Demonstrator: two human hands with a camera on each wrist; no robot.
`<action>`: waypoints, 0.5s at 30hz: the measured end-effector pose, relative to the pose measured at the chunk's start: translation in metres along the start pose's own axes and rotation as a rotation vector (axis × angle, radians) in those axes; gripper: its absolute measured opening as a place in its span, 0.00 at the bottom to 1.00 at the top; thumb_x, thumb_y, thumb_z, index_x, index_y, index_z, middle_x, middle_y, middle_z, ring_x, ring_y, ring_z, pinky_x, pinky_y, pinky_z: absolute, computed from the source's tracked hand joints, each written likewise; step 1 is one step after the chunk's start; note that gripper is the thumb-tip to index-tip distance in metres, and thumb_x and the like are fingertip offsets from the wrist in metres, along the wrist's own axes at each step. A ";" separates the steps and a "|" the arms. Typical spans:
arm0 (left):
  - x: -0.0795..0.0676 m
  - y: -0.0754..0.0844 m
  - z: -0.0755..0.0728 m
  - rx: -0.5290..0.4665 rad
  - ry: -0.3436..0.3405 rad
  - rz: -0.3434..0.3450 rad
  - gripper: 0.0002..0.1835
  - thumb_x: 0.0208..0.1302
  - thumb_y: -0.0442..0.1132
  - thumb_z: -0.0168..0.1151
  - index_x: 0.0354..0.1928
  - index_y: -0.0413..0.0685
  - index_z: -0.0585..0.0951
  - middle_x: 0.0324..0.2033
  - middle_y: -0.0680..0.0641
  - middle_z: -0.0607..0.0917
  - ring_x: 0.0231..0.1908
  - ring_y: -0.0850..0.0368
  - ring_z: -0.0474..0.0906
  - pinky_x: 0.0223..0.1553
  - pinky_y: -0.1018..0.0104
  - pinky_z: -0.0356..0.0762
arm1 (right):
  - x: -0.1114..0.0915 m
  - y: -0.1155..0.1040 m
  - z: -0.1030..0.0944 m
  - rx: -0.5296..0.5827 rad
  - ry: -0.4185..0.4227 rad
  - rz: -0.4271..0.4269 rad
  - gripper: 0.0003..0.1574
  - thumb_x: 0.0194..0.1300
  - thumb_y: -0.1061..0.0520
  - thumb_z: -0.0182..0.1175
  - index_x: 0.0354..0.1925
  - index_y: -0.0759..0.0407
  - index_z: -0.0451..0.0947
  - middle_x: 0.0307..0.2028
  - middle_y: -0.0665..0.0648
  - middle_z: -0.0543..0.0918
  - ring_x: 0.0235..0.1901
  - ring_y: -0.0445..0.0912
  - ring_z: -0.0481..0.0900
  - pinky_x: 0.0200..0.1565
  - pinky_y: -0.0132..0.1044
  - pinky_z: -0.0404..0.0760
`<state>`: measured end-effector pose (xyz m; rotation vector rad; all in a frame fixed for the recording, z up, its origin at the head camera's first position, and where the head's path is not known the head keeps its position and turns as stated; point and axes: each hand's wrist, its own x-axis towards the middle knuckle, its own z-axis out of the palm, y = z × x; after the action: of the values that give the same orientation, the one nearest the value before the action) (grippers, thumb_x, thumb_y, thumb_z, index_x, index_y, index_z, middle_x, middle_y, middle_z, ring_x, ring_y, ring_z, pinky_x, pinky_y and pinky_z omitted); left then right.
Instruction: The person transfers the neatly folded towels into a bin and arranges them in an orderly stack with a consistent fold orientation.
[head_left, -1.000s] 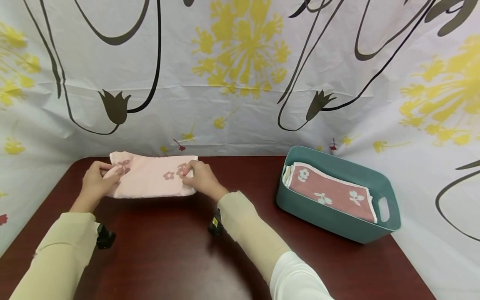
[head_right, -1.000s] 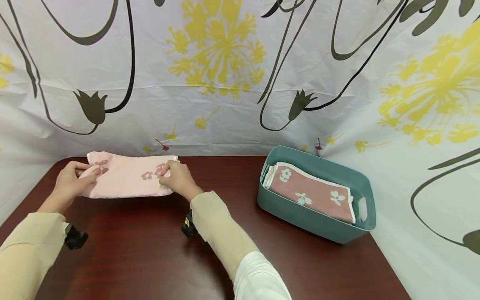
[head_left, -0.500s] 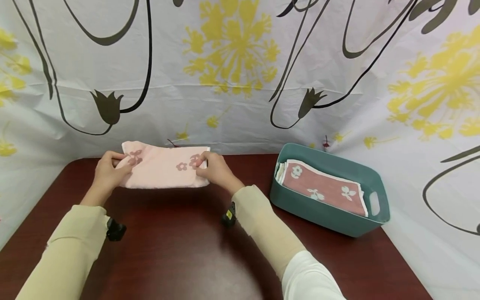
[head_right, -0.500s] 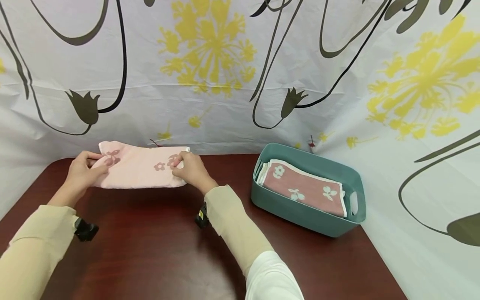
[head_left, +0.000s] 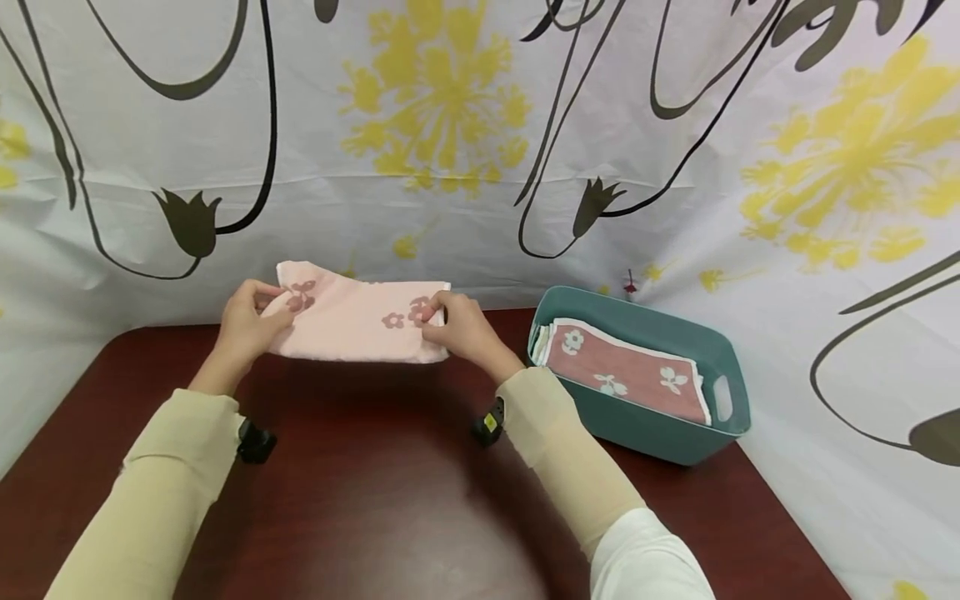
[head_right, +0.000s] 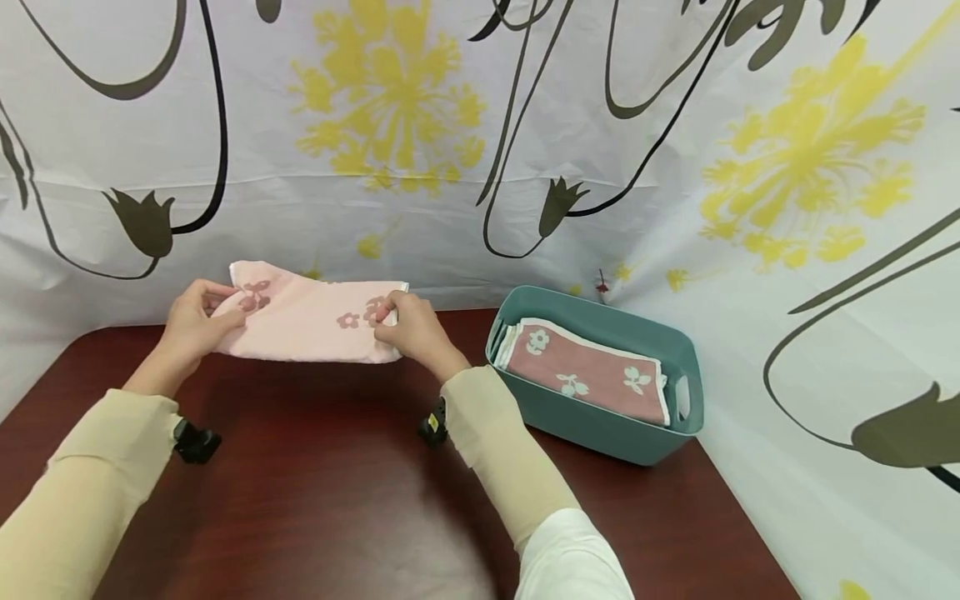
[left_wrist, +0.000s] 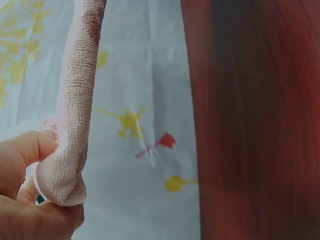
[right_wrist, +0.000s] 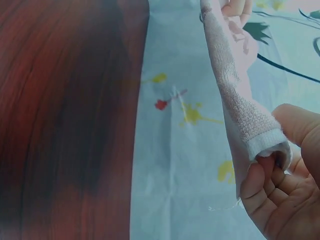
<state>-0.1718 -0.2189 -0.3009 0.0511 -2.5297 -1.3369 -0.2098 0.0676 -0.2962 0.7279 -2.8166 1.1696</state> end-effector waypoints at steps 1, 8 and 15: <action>0.001 0.003 0.002 -0.005 -0.005 0.006 0.23 0.62 0.39 0.59 0.53 0.30 0.66 0.41 0.36 0.71 0.33 0.57 0.67 0.24 0.77 0.69 | -0.001 0.002 -0.003 -0.007 0.007 0.000 0.06 0.54 0.63 0.58 0.34 0.57 0.76 0.14 0.51 0.65 0.12 0.41 0.55 0.19 0.32 0.61; 0.007 0.023 0.021 -0.038 -0.036 0.014 0.22 0.61 0.34 0.58 0.54 0.31 0.66 0.43 0.36 0.71 0.37 0.53 0.67 0.24 0.78 0.69 | -0.012 0.011 -0.028 -0.037 0.038 0.008 0.07 0.52 0.63 0.58 0.34 0.57 0.77 0.17 0.53 0.68 0.14 0.42 0.57 0.22 0.34 0.63; 0.014 0.045 0.040 -0.084 -0.060 0.010 0.22 0.61 0.35 0.59 0.54 0.32 0.66 0.43 0.38 0.70 0.38 0.53 0.67 0.26 0.77 0.70 | -0.025 0.019 -0.054 -0.066 0.079 0.042 0.07 0.54 0.62 0.59 0.35 0.57 0.76 0.16 0.53 0.68 0.15 0.43 0.60 0.22 0.34 0.63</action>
<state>-0.1915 -0.1630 -0.2826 -0.0193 -2.5155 -1.4606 -0.2041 0.1259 -0.2748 0.6081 -2.8032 1.0804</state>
